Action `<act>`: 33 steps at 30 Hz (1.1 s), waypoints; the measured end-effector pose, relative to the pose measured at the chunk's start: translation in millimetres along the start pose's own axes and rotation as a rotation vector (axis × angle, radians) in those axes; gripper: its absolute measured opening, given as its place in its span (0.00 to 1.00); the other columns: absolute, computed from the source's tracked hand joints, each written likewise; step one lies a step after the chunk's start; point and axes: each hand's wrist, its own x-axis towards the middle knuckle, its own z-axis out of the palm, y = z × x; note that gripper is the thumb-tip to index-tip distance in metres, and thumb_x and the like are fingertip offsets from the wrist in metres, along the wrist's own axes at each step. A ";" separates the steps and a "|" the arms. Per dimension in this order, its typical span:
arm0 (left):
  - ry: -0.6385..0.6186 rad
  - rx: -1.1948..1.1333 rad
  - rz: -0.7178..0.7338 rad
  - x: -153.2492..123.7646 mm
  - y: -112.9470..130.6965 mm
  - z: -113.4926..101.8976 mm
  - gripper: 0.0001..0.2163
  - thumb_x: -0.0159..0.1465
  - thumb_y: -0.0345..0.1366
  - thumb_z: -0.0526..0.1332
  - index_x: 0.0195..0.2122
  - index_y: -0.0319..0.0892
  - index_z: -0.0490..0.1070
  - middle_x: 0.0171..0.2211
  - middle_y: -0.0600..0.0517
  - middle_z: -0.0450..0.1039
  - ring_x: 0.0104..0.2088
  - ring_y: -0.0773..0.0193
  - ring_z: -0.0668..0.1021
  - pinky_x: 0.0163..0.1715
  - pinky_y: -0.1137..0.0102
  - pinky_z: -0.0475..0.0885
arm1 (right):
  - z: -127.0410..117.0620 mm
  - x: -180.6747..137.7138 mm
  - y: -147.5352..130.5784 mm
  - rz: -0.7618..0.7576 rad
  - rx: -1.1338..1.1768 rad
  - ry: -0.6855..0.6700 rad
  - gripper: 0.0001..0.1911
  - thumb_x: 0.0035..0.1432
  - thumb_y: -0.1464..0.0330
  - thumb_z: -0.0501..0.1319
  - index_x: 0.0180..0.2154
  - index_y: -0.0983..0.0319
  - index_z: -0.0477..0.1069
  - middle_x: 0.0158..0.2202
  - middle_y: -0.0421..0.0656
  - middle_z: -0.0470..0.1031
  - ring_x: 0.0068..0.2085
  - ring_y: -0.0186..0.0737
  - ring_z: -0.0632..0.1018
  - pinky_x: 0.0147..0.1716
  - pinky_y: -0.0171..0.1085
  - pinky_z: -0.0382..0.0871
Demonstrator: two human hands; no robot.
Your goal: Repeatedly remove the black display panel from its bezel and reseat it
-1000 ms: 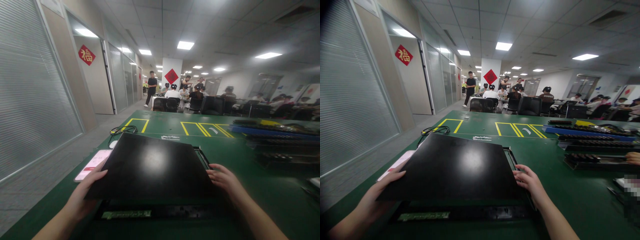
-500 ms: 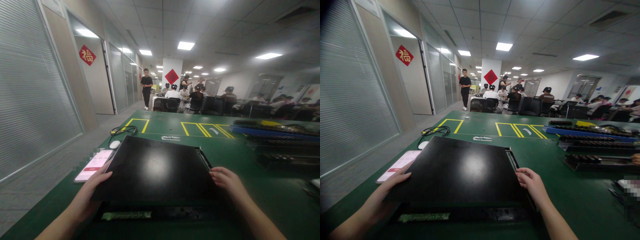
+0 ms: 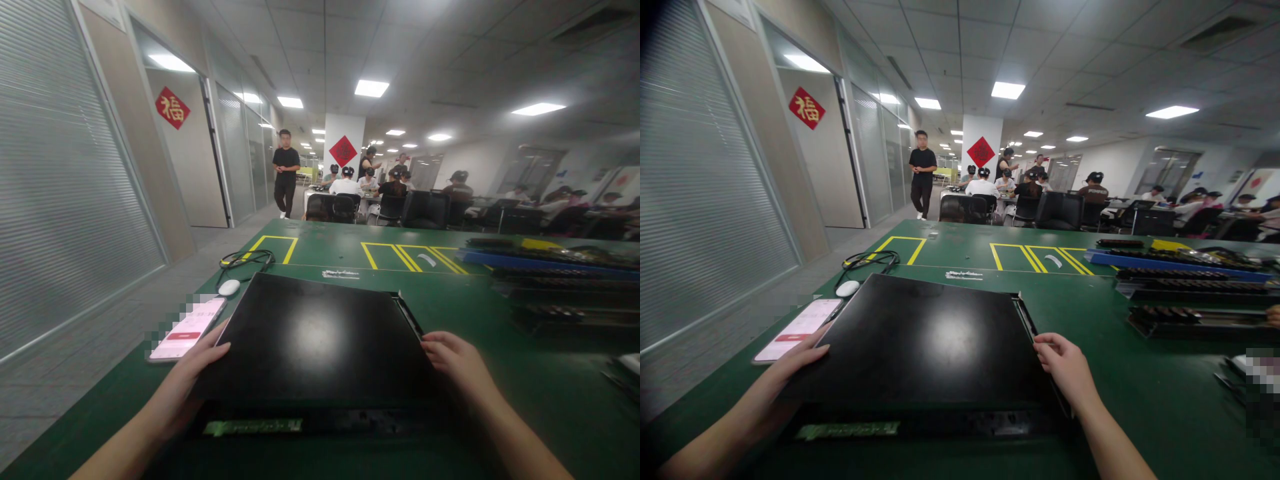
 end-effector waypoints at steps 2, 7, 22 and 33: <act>-0.010 0.006 -0.012 -0.1 0.3 0.5 0.32 0.54 0.40 0.70 0.62 0.52 0.69 0.54 0.46 0.78 0.46 0.44 0.83 0.38 0.62 0.79 | 0.2 0.5 1.9 0.001 0.002 0.007 0.12 0.47 0.63 0.65 0.35 0.62 0.76 0.29 0.45 0.80 0.30 0.41 0.79 0.30 0.38 0.71; -0.003 0.037 -0.054 0.6 0.9 -0.8 0.33 0.54 0.42 0.71 0.63 0.53 0.68 0.53 0.44 0.79 0.44 0.42 0.83 0.38 0.58 0.79 | -1.3 2.0 5.5 0.009 -0.016 0.013 0.14 0.48 0.61 0.65 0.36 0.60 0.76 0.27 0.44 0.79 0.29 0.43 0.79 0.26 0.39 0.69; -0.044 0.069 -0.076 6.8 -3.3 -6.7 0.34 0.52 0.42 0.73 0.62 0.50 0.70 0.46 0.45 0.83 0.41 0.43 0.84 0.34 0.62 0.79 | -8.7 8.4 15.3 -0.143 -0.249 0.040 0.14 0.53 0.59 0.60 0.36 0.58 0.79 0.30 0.43 0.81 0.29 0.43 0.77 0.30 0.40 0.68; -0.138 0.126 -0.120 15.5 -6.6 -18.1 0.42 0.55 0.46 0.70 0.70 0.50 0.55 0.59 0.45 0.74 0.48 0.45 0.82 0.44 0.62 0.76 | -9.0 3.7 6.1 -0.179 -0.403 0.080 0.15 0.51 0.58 0.58 0.35 0.57 0.80 0.35 0.43 0.82 0.36 0.46 0.80 0.34 0.39 0.69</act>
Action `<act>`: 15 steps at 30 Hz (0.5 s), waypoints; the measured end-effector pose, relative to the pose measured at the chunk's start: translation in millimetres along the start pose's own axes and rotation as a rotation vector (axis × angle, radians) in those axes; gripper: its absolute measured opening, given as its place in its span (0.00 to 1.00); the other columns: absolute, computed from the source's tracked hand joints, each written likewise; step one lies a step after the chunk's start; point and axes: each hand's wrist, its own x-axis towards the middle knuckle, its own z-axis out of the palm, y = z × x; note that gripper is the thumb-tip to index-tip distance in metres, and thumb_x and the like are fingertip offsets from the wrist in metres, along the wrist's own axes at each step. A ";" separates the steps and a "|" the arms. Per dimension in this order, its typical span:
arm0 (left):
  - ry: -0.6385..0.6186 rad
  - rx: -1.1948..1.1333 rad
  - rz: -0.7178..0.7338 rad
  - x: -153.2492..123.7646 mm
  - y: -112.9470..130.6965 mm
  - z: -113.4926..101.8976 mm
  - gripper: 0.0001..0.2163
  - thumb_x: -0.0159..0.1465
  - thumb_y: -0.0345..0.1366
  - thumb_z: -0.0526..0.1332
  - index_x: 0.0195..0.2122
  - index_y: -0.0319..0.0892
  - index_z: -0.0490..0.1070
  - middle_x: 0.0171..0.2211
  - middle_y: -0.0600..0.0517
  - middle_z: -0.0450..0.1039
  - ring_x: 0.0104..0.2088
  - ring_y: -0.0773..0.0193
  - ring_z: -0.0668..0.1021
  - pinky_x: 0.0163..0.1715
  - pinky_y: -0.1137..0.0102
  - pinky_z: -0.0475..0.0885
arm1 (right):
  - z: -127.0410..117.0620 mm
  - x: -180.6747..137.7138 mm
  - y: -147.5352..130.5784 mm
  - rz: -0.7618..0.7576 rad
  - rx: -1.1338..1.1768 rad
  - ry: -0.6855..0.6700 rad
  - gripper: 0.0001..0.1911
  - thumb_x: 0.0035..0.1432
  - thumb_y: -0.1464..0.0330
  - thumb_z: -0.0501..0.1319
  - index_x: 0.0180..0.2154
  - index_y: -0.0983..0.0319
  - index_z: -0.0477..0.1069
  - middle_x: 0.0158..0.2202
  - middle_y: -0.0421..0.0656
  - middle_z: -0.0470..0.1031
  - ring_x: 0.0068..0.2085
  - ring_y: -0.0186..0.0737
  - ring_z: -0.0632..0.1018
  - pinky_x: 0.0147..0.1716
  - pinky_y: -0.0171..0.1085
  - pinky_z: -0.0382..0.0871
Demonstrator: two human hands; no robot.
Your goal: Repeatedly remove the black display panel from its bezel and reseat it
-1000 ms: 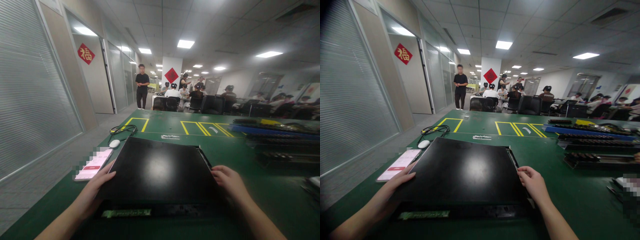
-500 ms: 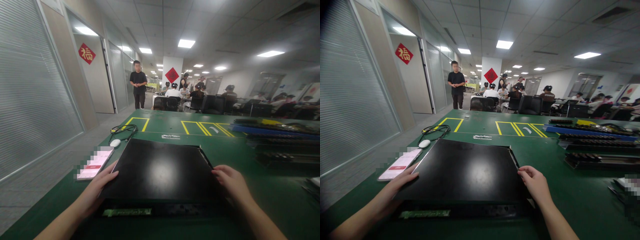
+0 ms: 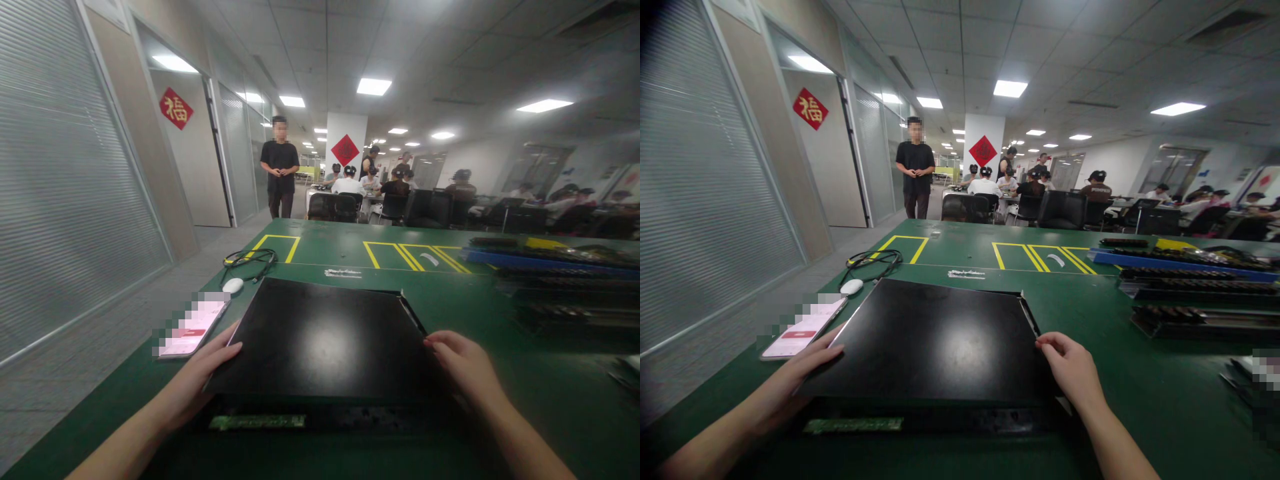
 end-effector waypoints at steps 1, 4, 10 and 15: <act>-0.006 0.011 -0.006 0.7 -0.4 -0.9 0.43 0.56 0.46 0.70 0.70 0.50 0.54 0.59 0.45 0.74 0.49 0.45 0.81 0.44 0.61 0.76 | -0.6 0.1 -0.3 -0.002 -0.011 -0.004 0.16 0.51 0.58 0.58 0.35 0.57 0.80 0.35 0.43 0.82 0.36 0.46 0.80 0.34 0.39 0.69; -0.010 0.018 0.001 1.6 -1.5 -1.5 0.43 0.55 0.47 0.70 0.70 0.50 0.54 0.58 0.45 0.75 0.49 0.44 0.81 0.45 0.61 0.76 | -1.5 0.8 0.3 -0.010 -0.019 0.007 0.16 0.51 0.58 0.57 0.35 0.57 0.80 0.36 0.44 0.83 0.38 0.47 0.80 0.35 0.39 0.69; -0.010 -0.036 -0.002 0.6 -3.2 3.1 0.44 0.54 0.46 0.71 0.70 0.51 0.54 0.57 0.46 0.76 0.51 0.46 0.80 0.45 0.63 0.75 | 0.3 1.4 2.9 0.006 0.034 0.010 0.15 0.51 0.60 0.58 0.35 0.57 0.80 0.36 0.44 0.83 0.39 0.47 0.81 0.37 0.39 0.69; 0.033 -0.063 0.030 2.6 -4.6 3.9 0.42 0.56 0.46 0.70 0.69 0.49 0.55 0.59 0.45 0.74 0.52 0.47 0.79 0.45 0.64 0.73 | -1.1 -0.7 -2.2 0.025 0.073 0.008 0.16 0.50 0.59 0.58 0.35 0.58 0.80 0.37 0.46 0.83 0.37 0.48 0.81 0.34 0.40 0.70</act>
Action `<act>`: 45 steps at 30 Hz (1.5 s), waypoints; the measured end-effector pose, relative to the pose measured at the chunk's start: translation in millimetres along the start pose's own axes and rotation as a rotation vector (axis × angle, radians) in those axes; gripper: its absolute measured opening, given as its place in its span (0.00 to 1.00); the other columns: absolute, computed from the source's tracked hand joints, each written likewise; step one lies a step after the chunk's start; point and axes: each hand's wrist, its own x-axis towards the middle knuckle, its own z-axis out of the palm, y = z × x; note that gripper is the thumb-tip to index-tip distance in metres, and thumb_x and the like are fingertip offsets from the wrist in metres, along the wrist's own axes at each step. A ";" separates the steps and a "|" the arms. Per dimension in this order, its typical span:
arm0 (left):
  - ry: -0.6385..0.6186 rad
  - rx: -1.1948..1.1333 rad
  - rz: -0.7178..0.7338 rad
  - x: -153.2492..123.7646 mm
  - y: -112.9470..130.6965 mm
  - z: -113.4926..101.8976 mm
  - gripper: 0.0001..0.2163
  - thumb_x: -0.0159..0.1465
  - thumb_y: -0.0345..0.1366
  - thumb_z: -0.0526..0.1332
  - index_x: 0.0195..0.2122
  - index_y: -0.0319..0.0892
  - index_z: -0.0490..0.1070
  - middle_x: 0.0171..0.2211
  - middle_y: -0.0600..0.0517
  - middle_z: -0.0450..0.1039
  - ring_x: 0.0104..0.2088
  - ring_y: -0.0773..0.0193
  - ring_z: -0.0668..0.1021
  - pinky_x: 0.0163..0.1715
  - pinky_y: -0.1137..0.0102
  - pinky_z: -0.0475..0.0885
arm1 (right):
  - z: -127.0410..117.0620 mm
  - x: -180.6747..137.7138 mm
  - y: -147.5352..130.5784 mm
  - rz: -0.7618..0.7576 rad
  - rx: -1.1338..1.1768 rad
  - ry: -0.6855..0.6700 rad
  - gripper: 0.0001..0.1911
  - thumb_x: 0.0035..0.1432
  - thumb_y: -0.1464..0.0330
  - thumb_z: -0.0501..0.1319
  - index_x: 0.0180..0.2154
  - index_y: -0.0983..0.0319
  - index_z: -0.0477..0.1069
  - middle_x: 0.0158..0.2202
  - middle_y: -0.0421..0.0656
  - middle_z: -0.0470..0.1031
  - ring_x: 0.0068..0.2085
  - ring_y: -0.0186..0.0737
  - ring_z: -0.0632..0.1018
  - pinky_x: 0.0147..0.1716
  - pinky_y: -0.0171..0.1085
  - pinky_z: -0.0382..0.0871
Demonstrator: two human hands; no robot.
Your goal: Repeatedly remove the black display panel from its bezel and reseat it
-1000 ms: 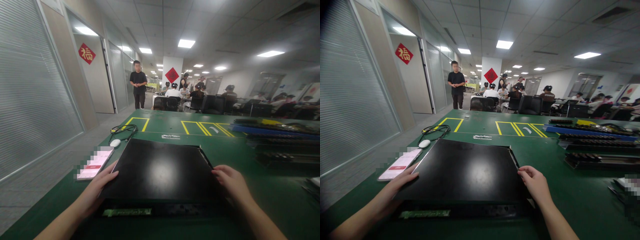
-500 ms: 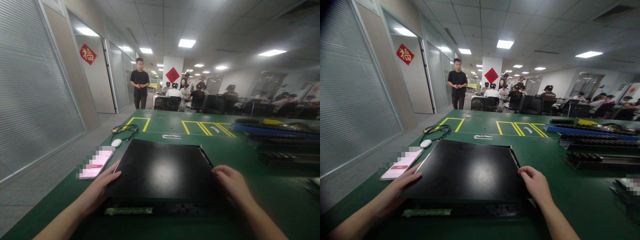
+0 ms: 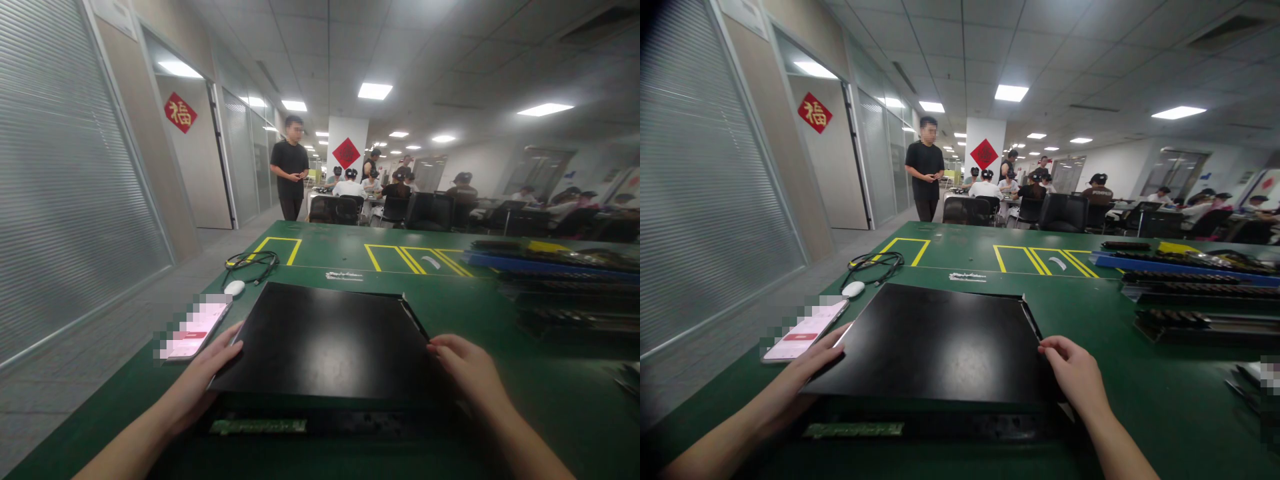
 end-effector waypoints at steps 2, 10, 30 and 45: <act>0.020 0.014 -0.004 1.1 -0.4 -0.6 0.41 0.56 0.47 0.70 0.69 0.49 0.56 0.59 0.45 0.73 0.52 0.48 0.79 0.45 0.64 0.73 | -1.2 -0.5 -2.0 -0.001 -0.012 -0.003 0.17 0.49 0.59 0.58 0.35 0.58 0.81 0.37 0.46 0.83 0.37 0.48 0.81 0.33 0.40 0.70; 0.008 0.036 0.019 2.4 0.1 -0.7 0.41 0.56 0.48 0.69 0.69 0.49 0.55 0.56 0.46 0.75 0.50 0.48 0.80 0.45 0.63 0.73 | -0.1 0.6 0.6 -0.007 -0.076 -0.001 0.16 0.51 0.58 0.58 0.34 0.57 0.81 0.35 0.43 0.83 0.37 0.46 0.80 0.35 0.39 0.69; 0.063 -0.001 -0.040 2.1 2.3 -0.2 0.39 0.58 0.44 0.69 0.69 0.48 0.57 0.57 0.45 0.75 0.51 0.48 0.80 0.46 0.63 0.75 | -1.1 -2.3 -5.0 -0.033 -0.210 -0.005 0.16 0.52 0.57 0.57 0.35 0.55 0.81 0.35 0.42 0.82 0.39 0.47 0.80 0.35 0.39 0.68; 0.039 0.025 -0.051 5.5 1.3 -1.4 0.37 0.59 0.43 0.69 0.69 0.49 0.58 0.57 0.46 0.76 0.45 0.50 0.82 0.38 0.66 0.75 | -0.8 -3.8 -7.7 -0.052 -0.212 0.023 0.16 0.52 0.58 0.57 0.34 0.55 0.81 0.36 0.42 0.82 0.38 0.46 0.80 0.36 0.39 0.68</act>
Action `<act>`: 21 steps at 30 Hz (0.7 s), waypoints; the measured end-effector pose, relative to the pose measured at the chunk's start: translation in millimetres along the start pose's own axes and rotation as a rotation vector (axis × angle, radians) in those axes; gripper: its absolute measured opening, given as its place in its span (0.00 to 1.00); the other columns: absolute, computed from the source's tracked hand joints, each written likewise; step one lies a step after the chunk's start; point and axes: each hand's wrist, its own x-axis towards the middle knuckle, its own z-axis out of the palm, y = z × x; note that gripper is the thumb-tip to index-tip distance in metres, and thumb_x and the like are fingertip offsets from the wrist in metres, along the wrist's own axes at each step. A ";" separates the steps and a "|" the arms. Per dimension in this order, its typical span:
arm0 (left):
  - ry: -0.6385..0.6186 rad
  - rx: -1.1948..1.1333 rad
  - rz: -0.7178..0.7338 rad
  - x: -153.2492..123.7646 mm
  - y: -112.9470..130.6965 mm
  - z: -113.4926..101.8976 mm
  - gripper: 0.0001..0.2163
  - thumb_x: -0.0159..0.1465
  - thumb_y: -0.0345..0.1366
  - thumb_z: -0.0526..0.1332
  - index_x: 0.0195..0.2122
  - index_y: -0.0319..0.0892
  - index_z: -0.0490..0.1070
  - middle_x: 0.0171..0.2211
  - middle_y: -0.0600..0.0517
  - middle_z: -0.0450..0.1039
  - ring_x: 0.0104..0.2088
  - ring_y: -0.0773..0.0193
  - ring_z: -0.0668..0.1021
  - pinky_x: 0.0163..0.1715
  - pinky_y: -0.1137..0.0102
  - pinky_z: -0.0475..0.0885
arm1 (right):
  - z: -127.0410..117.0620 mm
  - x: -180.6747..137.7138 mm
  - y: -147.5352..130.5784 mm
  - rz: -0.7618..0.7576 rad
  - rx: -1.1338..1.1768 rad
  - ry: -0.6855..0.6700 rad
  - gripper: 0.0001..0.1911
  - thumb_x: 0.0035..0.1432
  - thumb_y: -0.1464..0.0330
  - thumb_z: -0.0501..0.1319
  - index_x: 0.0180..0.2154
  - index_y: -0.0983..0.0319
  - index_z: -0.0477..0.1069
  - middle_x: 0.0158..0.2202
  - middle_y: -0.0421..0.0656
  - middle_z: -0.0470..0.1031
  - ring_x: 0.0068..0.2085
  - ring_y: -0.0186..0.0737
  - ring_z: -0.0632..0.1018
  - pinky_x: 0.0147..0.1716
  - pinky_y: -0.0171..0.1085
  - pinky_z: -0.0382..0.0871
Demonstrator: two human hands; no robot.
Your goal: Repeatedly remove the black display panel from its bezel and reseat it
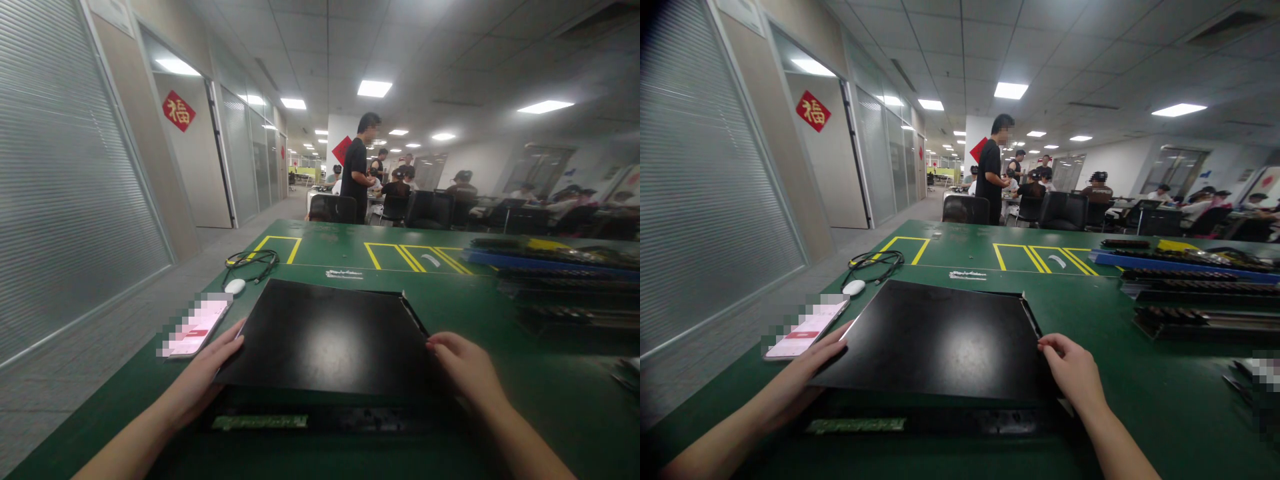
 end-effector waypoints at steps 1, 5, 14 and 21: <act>-0.001 -0.002 -0.004 0.1 0.1 -0.1 0.37 0.59 0.43 0.68 0.69 0.49 0.58 0.57 0.46 0.75 0.45 0.51 0.82 0.38 0.66 0.75 | 0.2 0.1 0.5 0.003 0.008 0.003 0.16 0.52 0.58 0.57 0.34 0.55 0.81 0.35 0.42 0.82 0.38 0.46 0.80 0.36 0.39 0.68; -0.016 0.001 -0.002 0.0 0.5 -0.6 0.36 0.60 0.43 0.68 0.69 0.49 0.57 0.57 0.46 0.76 0.42 0.53 0.83 0.40 0.66 0.75 | -0.3 -0.4 1.2 0.003 0.015 0.012 0.16 0.52 0.58 0.57 0.35 0.57 0.81 0.35 0.43 0.82 0.37 0.46 0.80 0.34 0.39 0.68; 0.004 0.039 0.008 -1.6 0.4 -0.7 0.40 0.56 0.45 0.70 0.68 0.49 0.59 0.53 0.44 0.79 0.43 0.47 0.83 0.40 0.62 0.76 | 0.6 0.5 3.8 -0.008 -0.005 0.016 0.16 0.53 0.57 0.57 0.35 0.55 0.80 0.36 0.42 0.82 0.39 0.47 0.80 0.36 0.39 0.68; -0.001 0.037 -0.004 -1.2 1.2 -1.2 0.41 0.55 0.45 0.71 0.69 0.48 0.58 0.55 0.44 0.77 0.47 0.46 0.82 0.44 0.61 0.75 | 0.8 -2.4 -1.8 -0.052 -0.059 0.033 0.16 0.54 0.59 0.55 0.33 0.54 0.80 0.35 0.41 0.82 0.37 0.45 0.79 0.35 0.39 0.68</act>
